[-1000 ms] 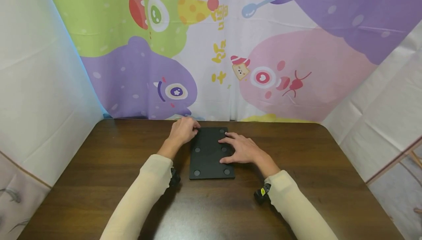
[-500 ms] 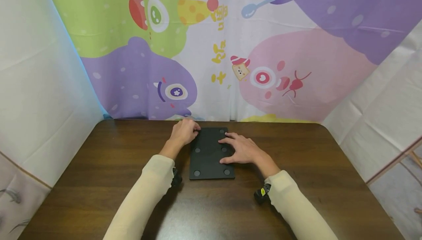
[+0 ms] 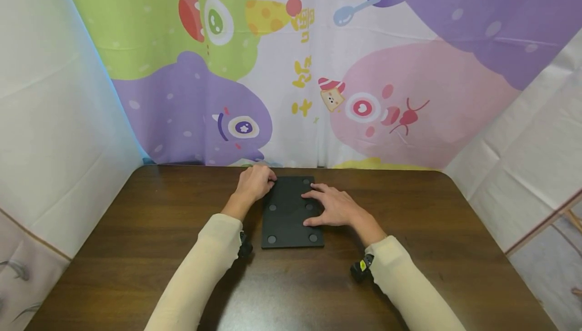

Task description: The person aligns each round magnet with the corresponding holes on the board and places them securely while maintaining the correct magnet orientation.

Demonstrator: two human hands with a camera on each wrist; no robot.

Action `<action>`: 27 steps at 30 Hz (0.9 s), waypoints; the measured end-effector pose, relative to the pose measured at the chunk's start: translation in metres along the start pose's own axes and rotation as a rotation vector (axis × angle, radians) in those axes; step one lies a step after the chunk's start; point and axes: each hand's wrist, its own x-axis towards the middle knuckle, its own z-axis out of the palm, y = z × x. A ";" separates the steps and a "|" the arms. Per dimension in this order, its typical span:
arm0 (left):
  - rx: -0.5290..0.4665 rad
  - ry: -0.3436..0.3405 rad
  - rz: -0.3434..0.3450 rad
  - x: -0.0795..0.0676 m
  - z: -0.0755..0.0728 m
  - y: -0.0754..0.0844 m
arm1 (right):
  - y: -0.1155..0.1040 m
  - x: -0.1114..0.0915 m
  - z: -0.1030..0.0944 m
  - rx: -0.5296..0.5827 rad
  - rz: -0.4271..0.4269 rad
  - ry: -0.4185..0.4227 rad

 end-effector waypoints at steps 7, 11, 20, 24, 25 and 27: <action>0.000 -0.011 -0.011 0.001 0.000 0.001 | 0.000 0.000 -0.001 0.011 -0.004 0.000; 0.007 -0.015 -0.014 0.002 0.000 0.001 | 0.000 -0.001 0.000 0.011 -0.002 -0.001; 0.042 -0.034 0.002 -0.002 -0.003 0.006 | 0.002 0.001 0.001 0.011 -0.001 -0.004; 0.048 -0.044 0.008 -0.015 -0.019 0.018 | 0.002 0.001 0.001 0.006 -0.002 0.000; 0.049 -0.047 0.007 -0.016 -0.020 0.019 | 0.002 0.001 0.001 0.005 -0.003 0.001; 0.060 -0.054 0.009 -0.017 -0.021 0.020 | 0.003 0.001 0.001 0.006 -0.004 0.001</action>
